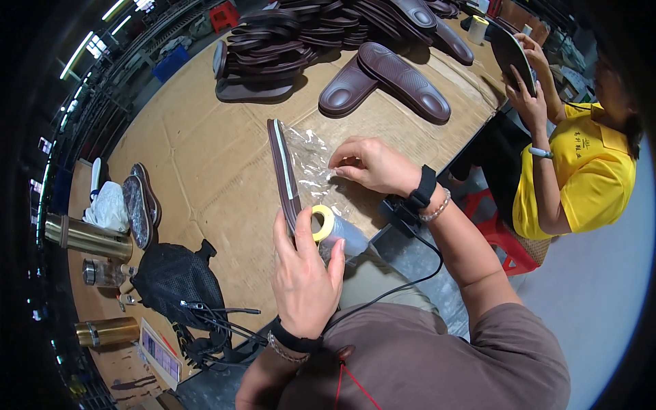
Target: Applying clear protective plastic film to the surface of shoe insoles in a manufacturing setting.
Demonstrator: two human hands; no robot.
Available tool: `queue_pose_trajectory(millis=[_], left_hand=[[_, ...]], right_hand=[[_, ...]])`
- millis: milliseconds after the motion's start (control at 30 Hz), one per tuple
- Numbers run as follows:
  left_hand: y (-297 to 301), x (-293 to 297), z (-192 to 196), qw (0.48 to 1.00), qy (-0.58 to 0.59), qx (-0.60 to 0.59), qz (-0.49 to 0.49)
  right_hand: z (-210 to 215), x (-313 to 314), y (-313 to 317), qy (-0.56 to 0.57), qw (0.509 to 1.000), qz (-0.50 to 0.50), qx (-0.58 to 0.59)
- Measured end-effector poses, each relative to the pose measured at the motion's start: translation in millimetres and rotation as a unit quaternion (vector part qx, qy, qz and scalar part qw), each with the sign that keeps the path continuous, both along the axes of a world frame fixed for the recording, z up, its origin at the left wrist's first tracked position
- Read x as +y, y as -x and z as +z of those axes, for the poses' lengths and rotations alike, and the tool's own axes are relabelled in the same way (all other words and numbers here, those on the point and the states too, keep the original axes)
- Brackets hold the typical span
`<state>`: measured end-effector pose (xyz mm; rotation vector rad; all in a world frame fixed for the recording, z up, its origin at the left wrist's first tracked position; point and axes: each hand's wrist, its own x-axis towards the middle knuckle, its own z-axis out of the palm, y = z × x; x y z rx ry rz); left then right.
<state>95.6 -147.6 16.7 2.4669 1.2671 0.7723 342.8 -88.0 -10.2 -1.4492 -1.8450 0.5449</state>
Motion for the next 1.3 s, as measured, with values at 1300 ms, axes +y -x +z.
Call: queue_pose_trajectory(millis=[1300], left_hand=[[30, 59, 0, 0.955, 0.115, -0.115, -0.247]], right_hand=[[54, -74, 36, -0.023, 0.994, 0.104, 0.035]])
